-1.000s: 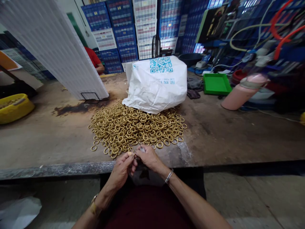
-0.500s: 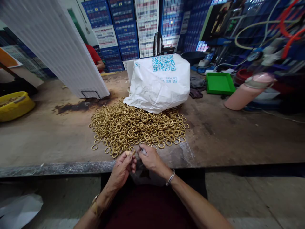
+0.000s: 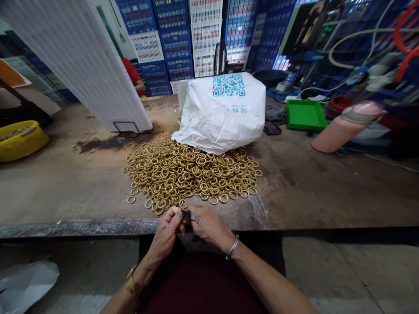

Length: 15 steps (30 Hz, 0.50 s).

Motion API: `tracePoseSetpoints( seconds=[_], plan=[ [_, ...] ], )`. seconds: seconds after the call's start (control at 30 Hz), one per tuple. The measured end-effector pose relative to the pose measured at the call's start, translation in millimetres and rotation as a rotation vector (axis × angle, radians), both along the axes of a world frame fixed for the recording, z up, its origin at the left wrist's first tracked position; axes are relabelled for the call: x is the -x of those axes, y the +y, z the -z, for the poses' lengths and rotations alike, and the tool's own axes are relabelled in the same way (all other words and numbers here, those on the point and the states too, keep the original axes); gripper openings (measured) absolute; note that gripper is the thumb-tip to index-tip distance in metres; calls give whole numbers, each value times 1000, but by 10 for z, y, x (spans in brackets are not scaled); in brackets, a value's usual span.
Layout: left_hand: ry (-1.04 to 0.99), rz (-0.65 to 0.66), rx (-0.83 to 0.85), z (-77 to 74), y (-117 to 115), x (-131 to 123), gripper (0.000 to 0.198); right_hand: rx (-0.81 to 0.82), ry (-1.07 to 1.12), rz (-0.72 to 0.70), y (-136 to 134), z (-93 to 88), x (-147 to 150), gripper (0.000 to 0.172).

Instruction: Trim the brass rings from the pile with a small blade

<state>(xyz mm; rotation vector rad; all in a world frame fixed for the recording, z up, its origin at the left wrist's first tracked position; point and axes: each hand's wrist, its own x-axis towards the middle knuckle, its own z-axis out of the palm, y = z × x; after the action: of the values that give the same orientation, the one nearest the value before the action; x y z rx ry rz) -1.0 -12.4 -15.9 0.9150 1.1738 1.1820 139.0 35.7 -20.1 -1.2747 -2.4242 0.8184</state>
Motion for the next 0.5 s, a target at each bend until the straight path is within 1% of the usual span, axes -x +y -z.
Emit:
tracePoseSetpoints(
  seconds=[0.07,0.13,0.23,0.33,0.4,0.5],
  plan=[
    [-43,25,1,-65,-47,-2,28,-38,-93,57,57,16,-3,26],
    [-148,55,16,-139,-97,-5,26,-71,-155,113,120,25,14,29],
    [-355,34,69,-186,-136,5,23,-84,-198,169,180,19,101,23],
    [-474,-55,126,-128,-125,46,20,-100,-192,188,183,-6,230,19],
    [-530,-100,150,-74,-114,86,17,-119,-193,159,172,-21,296,19],
    [-630,-110,179,-38,-105,146,11,-125,-235,134,171,-23,340,18]
  ],
)
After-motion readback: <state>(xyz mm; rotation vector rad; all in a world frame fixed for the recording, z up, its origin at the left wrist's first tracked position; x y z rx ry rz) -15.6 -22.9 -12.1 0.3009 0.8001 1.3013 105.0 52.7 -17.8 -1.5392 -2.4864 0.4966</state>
